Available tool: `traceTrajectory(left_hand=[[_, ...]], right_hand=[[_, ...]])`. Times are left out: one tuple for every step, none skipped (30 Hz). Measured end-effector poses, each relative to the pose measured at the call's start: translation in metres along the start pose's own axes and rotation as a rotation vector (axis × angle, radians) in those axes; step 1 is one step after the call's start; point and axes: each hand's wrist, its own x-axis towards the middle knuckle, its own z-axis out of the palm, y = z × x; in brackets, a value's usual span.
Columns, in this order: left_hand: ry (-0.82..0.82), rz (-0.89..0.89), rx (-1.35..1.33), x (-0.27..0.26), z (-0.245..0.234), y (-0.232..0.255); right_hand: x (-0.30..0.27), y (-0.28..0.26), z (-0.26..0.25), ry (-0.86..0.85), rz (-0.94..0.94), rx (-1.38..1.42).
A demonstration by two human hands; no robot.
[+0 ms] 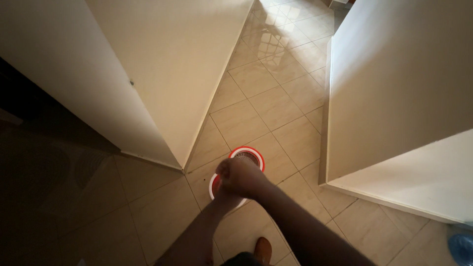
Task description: The recorder assembles a spin mop and begins mopping a tiled hallway.
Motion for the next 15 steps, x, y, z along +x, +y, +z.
traceTrajectory(left_hand=[[-0.001, -0.002, -0.002, 0.000, 0.001, 0.002], [0.057, 0.051, 0.809, 0.000, 0.002, 0.005], [0.114, 0.106, 1.622, 0.001, 0.002, 0.009], [0.112, 0.106, 1.622, -0.003, 0.023, 0.030], [0.127, 0.200, 1.581, -0.003, 0.043, 0.053], [0.140, 0.294, 1.537, -0.004, 0.064, 0.076], [0.137, 0.296, 1.536, -0.001, 0.089, 0.098], [0.170, 0.305, 1.398, 0.001, 0.113, 0.120], [0.202, 0.310, 1.260, 0.003, 0.137, 0.142], [0.202, 0.310, 1.260, 0.006, 0.149, 0.156], [0.195, 0.293, 1.247, 0.010, 0.161, 0.171], [0.189, 0.276, 1.236, 0.015, 0.173, 0.187], [0.189, 0.277, 1.237, 0.015, 0.187, 0.195], [0.194, 0.211, 1.357, 0.015, 0.201, 0.203], [0.199, 0.144, 1.475, 0.017, 0.213, 0.213]], right_hand=[[0.001, 0.007, 0.002, 0.000, 0.003, 0.000], [0.003, 0.015, 0.003, 0.001, -0.031, 0.014], [0.006, 0.021, 0.005, 0.005, -0.067, 0.030], [0.004, 0.014, -0.002, 0.007, -0.065, 0.030], [0.003, 0.007, -0.011, 0.035, -0.080, 0.019], [0.002, 0.000, -0.020, 0.064, -0.095, 0.008], [0.001, -0.010, -0.035, 0.066, -0.093, 0.007], [-0.002, -0.020, -0.049, 0.105, -0.087, -0.034], [-0.003, -0.030, -0.062, 0.143, -0.081, -0.074], [-0.009, -0.044, -0.075, 0.143, -0.081, -0.074], [-0.012, -0.059, -0.089, 0.191, -0.055, -0.110], [-0.017, -0.074, -0.103, 0.238, -0.030, -0.146], [-0.026, -0.086, -0.114, 0.239, -0.032, -0.146], [-0.036, -0.098, -0.124, 0.279, 0.003, -0.170], [-0.043, -0.111, -0.134, 0.320, 0.038, -0.195]])
